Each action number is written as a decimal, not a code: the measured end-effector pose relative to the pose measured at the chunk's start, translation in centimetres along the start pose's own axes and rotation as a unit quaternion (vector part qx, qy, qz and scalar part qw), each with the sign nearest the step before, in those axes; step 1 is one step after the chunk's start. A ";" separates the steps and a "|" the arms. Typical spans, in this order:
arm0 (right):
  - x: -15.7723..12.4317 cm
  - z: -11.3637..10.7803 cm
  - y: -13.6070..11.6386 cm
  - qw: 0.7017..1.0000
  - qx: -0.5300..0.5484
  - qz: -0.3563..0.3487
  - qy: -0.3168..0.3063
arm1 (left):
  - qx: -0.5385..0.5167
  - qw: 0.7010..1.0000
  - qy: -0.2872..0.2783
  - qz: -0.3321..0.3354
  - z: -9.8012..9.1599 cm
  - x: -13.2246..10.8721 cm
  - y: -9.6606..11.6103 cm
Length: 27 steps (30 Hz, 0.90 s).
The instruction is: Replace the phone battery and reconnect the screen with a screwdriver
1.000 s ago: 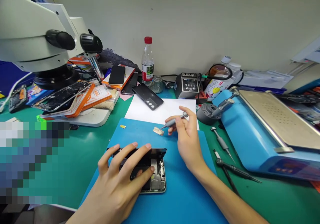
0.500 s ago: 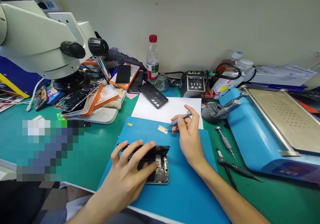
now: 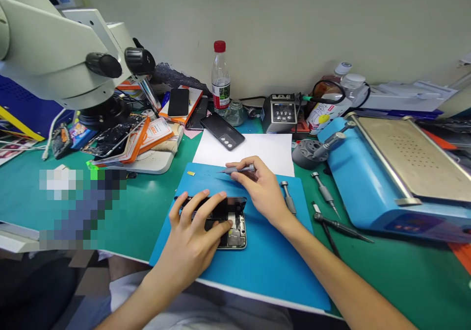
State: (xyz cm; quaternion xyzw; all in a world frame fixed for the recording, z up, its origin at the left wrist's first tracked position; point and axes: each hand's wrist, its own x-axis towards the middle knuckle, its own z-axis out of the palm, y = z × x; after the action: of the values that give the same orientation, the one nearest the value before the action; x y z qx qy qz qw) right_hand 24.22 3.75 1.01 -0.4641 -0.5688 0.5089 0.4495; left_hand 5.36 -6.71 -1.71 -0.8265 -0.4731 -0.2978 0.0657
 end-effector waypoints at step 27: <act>2.6 0.7 -0.1 0.998 0.048 0.033 0.006 | -0.037 0.999 -0.014 0.001 -0.4 0.2 -0.5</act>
State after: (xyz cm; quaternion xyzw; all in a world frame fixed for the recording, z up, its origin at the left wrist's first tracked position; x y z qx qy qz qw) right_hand 23.06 6.22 1.20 -0.4635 -0.5252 0.5473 0.4580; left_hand 4.83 -6.43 -1.31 -0.8330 -0.4618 -0.3035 0.0285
